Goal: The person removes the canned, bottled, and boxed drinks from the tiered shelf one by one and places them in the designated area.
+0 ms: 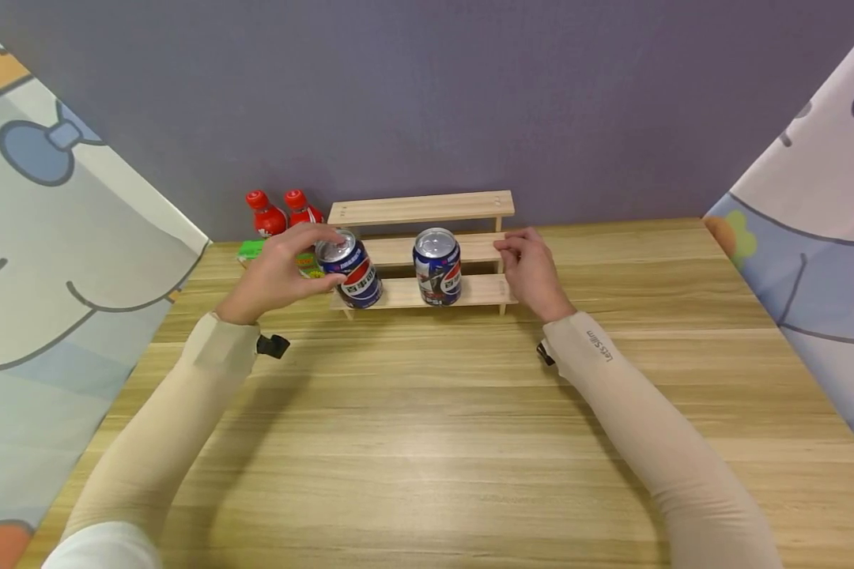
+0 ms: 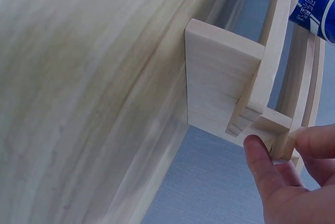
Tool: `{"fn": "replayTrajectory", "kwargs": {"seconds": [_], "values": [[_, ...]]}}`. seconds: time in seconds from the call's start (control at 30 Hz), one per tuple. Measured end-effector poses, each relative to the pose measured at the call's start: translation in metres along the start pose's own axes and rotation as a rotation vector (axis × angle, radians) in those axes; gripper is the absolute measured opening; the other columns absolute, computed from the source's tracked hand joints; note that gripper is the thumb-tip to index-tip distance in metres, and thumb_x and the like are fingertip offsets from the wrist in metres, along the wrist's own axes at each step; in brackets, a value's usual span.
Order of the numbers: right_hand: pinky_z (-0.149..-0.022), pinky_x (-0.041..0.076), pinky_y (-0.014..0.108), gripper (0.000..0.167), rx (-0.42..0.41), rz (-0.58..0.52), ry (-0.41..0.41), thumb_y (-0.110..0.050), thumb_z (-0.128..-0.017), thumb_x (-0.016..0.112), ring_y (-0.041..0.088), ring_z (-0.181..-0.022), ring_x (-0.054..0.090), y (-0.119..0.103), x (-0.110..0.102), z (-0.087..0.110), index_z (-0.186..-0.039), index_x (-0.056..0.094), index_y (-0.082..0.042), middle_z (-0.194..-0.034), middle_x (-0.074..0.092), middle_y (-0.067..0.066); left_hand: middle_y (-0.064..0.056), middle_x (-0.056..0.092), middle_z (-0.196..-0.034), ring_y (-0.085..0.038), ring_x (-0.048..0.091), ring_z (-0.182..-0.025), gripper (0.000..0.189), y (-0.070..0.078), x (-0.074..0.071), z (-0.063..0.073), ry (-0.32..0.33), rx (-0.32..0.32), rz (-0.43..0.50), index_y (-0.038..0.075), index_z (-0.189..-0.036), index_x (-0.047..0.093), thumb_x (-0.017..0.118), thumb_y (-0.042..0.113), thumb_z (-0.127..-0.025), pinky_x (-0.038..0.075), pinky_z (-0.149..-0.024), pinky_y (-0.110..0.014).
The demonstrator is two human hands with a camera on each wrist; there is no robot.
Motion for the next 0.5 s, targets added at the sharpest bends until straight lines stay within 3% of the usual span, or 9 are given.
{"fn": "replayTrajectory", "kwargs": {"seconds": [0.5], "values": [[-0.085,0.047,0.045,0.022,-0.024,0.011,0.011,0.006,-0.094,0.050,0.035,-0.099,0.053,0.000,0.000,0.000,-0.109,0.064,0.010,-0.118,0.049,0.022,-0.005,0.059,-0.114,-0.020,0.053,-0.106,0.046,-0.008,-0.015,0.025,0.027,0.015,-0.017,0.005,-0.113,0.061,0.082,0.018,-0.074,0.048,-0.083,-0.037]]}}
Point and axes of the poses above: each hand's wrist, its own z-axis away from the middle knuckle, its own x-axis out of the palm, y = z × x, the point moved 2 cm from there along -z, towards the middle knuckle
